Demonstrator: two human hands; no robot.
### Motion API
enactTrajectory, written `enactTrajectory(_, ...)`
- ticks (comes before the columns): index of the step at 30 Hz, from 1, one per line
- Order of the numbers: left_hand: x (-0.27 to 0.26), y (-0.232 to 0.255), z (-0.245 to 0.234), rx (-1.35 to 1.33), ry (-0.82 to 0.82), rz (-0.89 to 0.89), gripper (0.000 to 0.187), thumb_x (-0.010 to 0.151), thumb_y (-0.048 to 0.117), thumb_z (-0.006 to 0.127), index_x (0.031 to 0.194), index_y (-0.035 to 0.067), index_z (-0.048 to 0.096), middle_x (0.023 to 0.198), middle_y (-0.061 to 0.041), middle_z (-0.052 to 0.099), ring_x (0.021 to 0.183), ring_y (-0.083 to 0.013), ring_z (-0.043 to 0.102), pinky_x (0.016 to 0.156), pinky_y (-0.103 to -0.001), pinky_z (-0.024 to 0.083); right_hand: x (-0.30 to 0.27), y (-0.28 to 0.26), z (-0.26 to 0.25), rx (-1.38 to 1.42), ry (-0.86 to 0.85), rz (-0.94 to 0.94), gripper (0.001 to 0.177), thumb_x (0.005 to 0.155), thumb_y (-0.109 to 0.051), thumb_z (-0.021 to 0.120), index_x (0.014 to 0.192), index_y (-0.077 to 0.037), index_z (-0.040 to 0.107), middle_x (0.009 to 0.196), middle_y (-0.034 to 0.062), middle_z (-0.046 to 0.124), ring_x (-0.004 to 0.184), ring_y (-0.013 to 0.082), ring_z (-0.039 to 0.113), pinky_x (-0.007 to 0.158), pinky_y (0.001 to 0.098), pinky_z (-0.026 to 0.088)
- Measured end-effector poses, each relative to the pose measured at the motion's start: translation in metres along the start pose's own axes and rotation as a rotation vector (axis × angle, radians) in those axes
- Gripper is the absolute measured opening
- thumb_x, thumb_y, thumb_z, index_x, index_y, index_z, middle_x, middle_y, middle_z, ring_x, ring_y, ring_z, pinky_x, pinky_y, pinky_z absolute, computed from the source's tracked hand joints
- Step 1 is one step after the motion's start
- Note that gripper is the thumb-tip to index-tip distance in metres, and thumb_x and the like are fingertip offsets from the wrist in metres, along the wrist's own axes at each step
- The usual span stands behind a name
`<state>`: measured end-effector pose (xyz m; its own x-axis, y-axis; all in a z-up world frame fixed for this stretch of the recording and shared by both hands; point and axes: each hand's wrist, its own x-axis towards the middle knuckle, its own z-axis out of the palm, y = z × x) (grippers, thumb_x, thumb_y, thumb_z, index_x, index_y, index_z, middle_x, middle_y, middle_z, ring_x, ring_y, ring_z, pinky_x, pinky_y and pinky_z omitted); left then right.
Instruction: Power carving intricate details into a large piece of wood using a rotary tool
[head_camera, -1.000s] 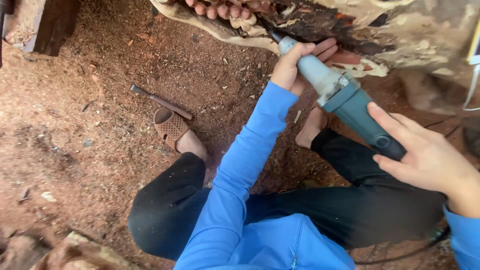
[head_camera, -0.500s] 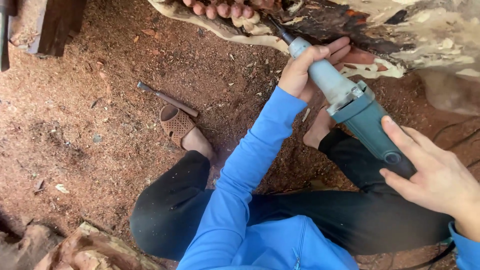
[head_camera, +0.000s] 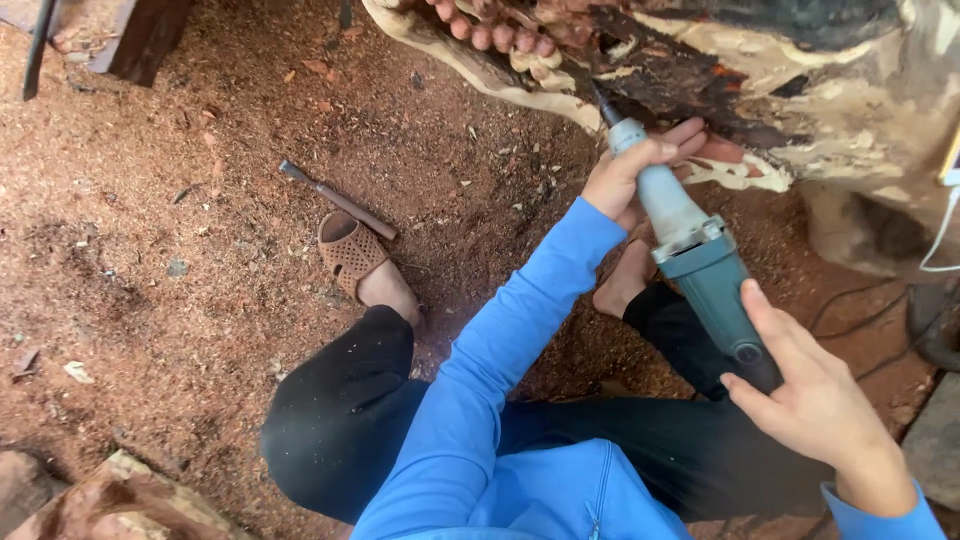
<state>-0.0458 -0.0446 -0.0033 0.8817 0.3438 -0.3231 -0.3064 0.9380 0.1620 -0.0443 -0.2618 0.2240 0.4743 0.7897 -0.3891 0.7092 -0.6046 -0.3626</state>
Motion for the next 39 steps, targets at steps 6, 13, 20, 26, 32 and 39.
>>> enactTrajectory(6, 0.001, -0.003, -0.002, -0.049, -0.045, 0.015, 0.035, 0.082, 0.0, 0.063, 0.113, -0.002, 0.047, 0.146, -0.029, 0.054, 0.134, -0.0391, 0.055, 0.106, -0.047, 0.051, -0.008, -0.014, 0.013, 0.011, 0.049, -0.005, 0.1, 0.062, -0.005, 0.076, 0.157, -0.005, 0.043, 0.151, 0.0166, 0.057, 0.126, 0.0324, 0.063, 0.095, 0.0393, 0.053)
enactTrajectory(13, -0.006, -0.012, 0.009, 0.064, 0.028, -0.014, 0.068, 0.077, 0.003, 0.063, 0.143, -0.013, 0.051, 0.148, -0.025, 0.056, 0.124, -0.0281, 0.06, 0.105, -0.034, 0.049, -0.029, -0.029, 0.031, 0.065, 0.073, 0.129, 0.103, 0.064, -0.006, 0.077, 0.159, -0.005, 0.037, 0.157, 0.0183, 0.051, 0.132, 0.0322, 0.058, 0.098, 0.0381, 0.05)
enactTrajectory(20, 0.005, -0.014, -0.015, -0.011, -0.112, 0.011, 0.063, 0.081, 0.005, 0.061, 0.139, -0.011, 0.044, 0.15, -0.026, 0.053, 0.141, -0.0361, 0.051, 0.113, -0.046, 0.046, -0.021, -0.032, 0.034, 0.072, 0.082, 0.098, 0.101, 0.063, -0.003, 0.075, 0.158, -0.007, 0.04, 0.156, 0.0149, 0.053, 0.129, 0.0297, 0.061, 0.096, 0.0366, 0.052)
enactTrajectory(26, -0.009, -0.007, 0.013, 0.047, 0.025, -0.017, 0.075, 0.073, 0.001, 0.06, 0.145, -0.012, 0.041, 0.15, -0.025, 0.053, 0.142, -0.033, 0.05, 0.115, -0.039, 0.043, -0.031, -0.029, 0.045, 0.08, 0.06, 0.218, 0.104, 0.066, -0.009, 0.076, 0.161, -0.011, 0.035, 0.153, 0.0166, 0.054, 0.127, 0.0324, 0.061, 0.095, 0.0385, 0.052)
enactTrajectory(32, 0.001, -0.023, -0.013, -0.045, -0.081, 0.058, 0.059, 0.078, -0.002, 0.059, 0.135, -0.007, 0.046, 0.152, -0.024, 0.052, 0.145, -0.0341, 0.048, 0.117, -0.042, 0.042, -0.031, -0.033, 0.046, 0.117, 0.092, 0.168, 0.102, 0.064, -0.004, 0.077, 0.159, -0.009, 0.039, 0.149, 0.0168, 0.057, 0.121, 0.0308, 0.065, 0.091, 0.0371, 0.053)
enactTrajectory(39, 0.004, -0.016, -0.011, -0.087, -0.131, 0.027, 0.045, 0.074, 0.0, 0.062, 0.115, 0.003, 0.042, 0.153, -0.027, 0.048, 0.143, -0.0372, 0.048, 0.118, -0.044, 0.041, -0.025, -0.033, 0.052, 0.069, 0.123, 0.092, 0.1, 0.064, -0.004, 0.076, 0.158, -0.008, 0.04, 0.152, 0.015, 0.056, 0.124, 0.03, 0.064, 0.094, 0.0362, 0.053)
